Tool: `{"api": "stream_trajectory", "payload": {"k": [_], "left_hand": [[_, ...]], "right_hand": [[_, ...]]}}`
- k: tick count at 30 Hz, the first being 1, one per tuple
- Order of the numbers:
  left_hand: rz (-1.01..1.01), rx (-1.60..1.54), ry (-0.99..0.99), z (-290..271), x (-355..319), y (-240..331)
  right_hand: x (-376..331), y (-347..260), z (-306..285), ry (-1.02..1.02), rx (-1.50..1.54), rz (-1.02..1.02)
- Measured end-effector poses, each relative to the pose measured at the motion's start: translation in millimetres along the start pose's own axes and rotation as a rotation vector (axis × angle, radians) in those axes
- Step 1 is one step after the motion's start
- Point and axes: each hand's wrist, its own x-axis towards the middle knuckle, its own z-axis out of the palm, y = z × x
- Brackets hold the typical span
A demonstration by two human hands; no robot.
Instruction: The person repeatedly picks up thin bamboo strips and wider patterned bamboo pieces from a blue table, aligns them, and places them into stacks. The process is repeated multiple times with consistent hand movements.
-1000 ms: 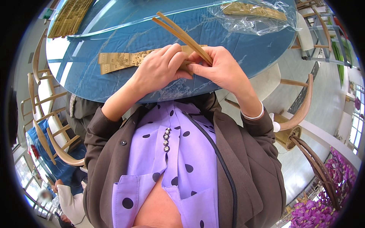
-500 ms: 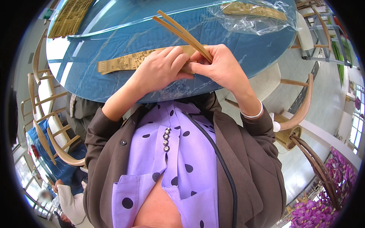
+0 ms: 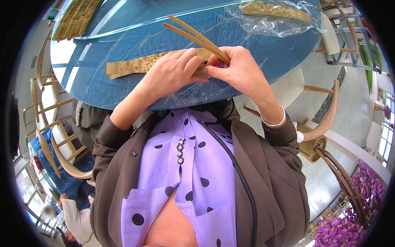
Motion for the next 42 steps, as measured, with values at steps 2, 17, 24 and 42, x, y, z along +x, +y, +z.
{"api": "stream_trajectory", "payload": {"k": [2, 17, 24, 42], "left_hand": [[0.007, -0.069, 0.032, -4, 1, -2], [-0.043, -0.072, 0.116, -12, 2, -7], [-0.104, -0.053, 0.120, -14, 0, -14], [-0.113, -0.008, 0.114, -13, 1, -14]], "right_hand": [[-1, -4, -1, 0.006, -0.026, 0.011], [-12, -22, -12, 0.098, -0.225, -0.076], [-51, -10, -52, 0.208, -0.485, -0.270], [-54, -13, -51, 0.126, -0.872, -0.475]]}}
